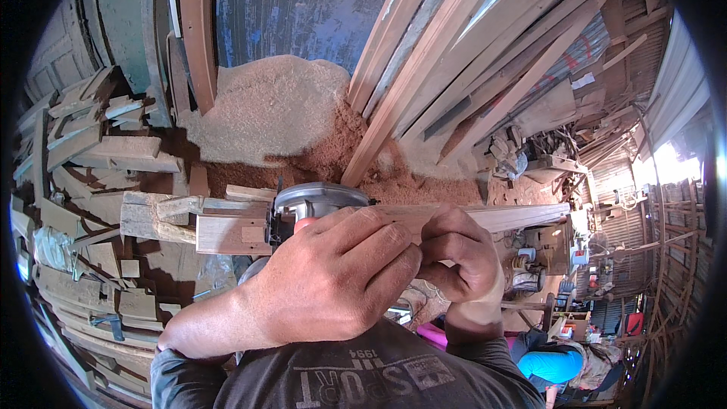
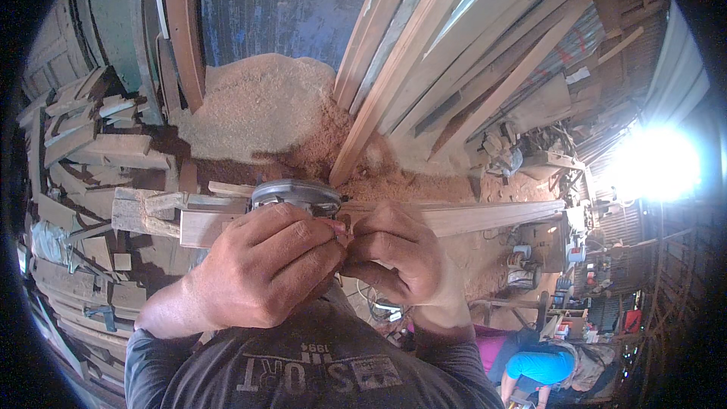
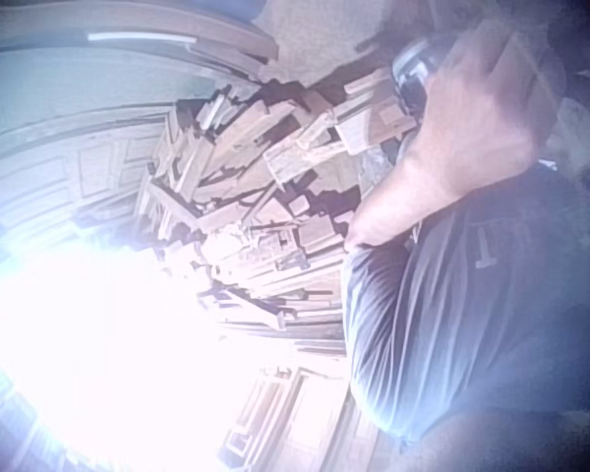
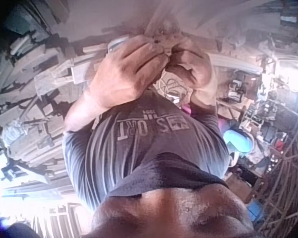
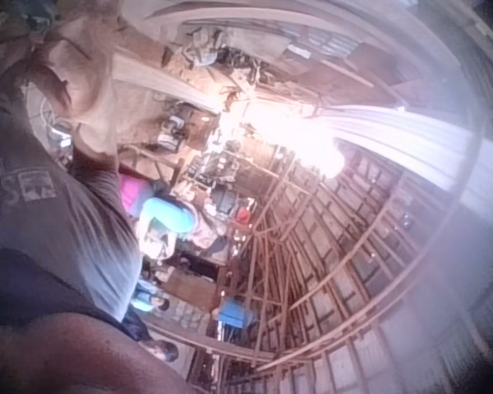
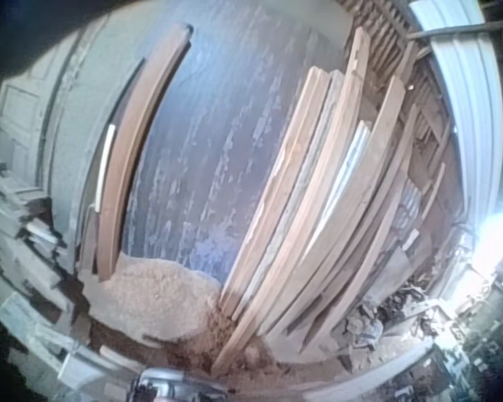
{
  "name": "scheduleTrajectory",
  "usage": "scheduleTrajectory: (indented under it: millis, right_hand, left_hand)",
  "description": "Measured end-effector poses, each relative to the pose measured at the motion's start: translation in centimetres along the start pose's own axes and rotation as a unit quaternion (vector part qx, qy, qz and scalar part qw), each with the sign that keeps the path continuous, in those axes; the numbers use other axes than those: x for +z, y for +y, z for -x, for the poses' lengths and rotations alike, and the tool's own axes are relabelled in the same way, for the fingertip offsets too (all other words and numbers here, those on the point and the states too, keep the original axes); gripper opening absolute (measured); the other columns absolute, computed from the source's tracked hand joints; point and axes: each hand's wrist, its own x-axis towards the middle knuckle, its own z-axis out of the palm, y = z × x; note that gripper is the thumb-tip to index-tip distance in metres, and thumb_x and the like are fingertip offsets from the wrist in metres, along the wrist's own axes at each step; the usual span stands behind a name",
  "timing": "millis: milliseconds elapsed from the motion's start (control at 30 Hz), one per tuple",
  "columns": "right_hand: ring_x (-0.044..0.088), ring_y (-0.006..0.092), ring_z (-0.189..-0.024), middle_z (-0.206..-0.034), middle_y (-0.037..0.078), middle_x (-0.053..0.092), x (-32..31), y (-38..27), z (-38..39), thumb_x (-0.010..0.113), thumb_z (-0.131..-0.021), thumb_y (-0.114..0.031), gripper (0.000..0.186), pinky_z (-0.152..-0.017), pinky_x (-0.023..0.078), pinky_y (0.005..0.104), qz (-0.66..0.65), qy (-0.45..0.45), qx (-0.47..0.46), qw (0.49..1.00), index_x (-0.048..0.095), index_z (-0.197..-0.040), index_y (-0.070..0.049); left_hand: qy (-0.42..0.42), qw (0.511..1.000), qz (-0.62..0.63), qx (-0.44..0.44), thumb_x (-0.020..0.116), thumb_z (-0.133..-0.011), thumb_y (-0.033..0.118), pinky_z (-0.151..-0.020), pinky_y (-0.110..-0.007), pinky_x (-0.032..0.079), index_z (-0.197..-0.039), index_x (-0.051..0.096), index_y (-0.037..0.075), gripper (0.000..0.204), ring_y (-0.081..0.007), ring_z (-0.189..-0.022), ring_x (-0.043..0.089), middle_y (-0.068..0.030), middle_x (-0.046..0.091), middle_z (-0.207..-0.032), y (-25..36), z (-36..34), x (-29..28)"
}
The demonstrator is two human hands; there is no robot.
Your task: The person measures and marks a wooden plank with a metal ruler, then uses a circular saw to cut the plank. After cutting, the person stacks the cut piece with other planks and continues to measure and cut additional pieces.
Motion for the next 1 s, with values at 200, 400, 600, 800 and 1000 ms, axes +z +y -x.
scheduleTrajectory:
  millis: [200, 400, 600, 800, 1000]
  right_hand:
    - [0.067, 0.028, -0.084, -0.096, 0.007, 0.068, -0.1, -0.1, -0.1, 0.091, -0.073, -0.016, 0.027, -0.072, 0.05, 0.0388, 0.03, -0.004, -0.006, 1.0, 0.074, -0.091, -0.008]
    - [0.067, 0.0284, -0.087, -0.098, 0.006, 0.069, 0.0, 0.0, -0.2, 0.091, -0.072, -0.013, 0.028, -0.073, 0.05, 0.039, 0.022, 0.003, -0.017, 1.0, 0.074, -0.094, -0.008]
    - [0.059, 0.0223, -0.079, -0.095, 0.005, 0.061, 0.2, 0.5, 0.0, 0.089, -0.081, -0.018, 0.022, -0.07, 0.046, 0.0366, -0.04, 0.059, -0.008, 0.997, 0.071, -0.089, -0.008]
    - [0.049, 0.0165, -0.076, -0.09, 0.002, 0.051, 1.1, 0.6, 0.9, 0.083, -0.093, -0.032, 0.031, -0.067, 0.039, 0.0332, -0.215, 0.138, 0.028, 0.966, 0.064, -0.082, -0.011]
    - [0.053, 0.0223, -0.088, -0.093, 0.006, 0.056, 1.9, 1.3, 2.0, 0.081, -0.092, -0.028, 0.027, -0.08, 0.042, 0.0378, -0.367, 0.146, 0.026, 0.918, 0.068, -0.084, -0.006]
  left_hand:
    - [0.011, 1.0, -0.024, 0.003, 0.08, -0.064, 0.008, -0.075, -0.037, 0.061, -0.103, 0.072, -0.006, 0.042, -0.0269, -0.093, 0.072, -0.0151, 0.072, -0.107, 0.0, 0.4, 0.3]
    - [0.026, 0.999, -0.03, -0.004, 0.08, -0.064, 0.008, -0.075, -0.036, 0.061, -0.102, 0.073, -0.006, 0.041, -0.0264, -0.094, 0.072, -0.014, 0.073, -0.106, 0.2, 0.5, 0.4]
    - [0.053, 0.998, -0.035, -0.003, 0.078, -0.071, 0.01, -0.076, -0.036, 0.059, -0.1, 0.072, -0.001, 0.032, -0.0241, -0.091, 0.069, -0.0105, 0.068, -0.099, 0.1, 0.7, 0.8]
    - [0.092, 0.991, 0.065, -0.068, 0.085, -0.07, 0.002, -0.073, -0.036, 0.056, -0.098, 0.072, 0.001, 0.031, -0.0259, -0.083, 0.068, -0.0101, 0.067, -0.094, 0.4, 1.3, 1.4]
    - [0.07, 0.971, 0.174, -0.149, 0.089, -0.079, 0.006, -0.074, -0.037, 0.056, -0.095, 0.073, 0.003, 0.023, -0.0272, -0.085, 0.069, -0.0114, 0.069, -0.094, 0.8, 1.4, 1.5]
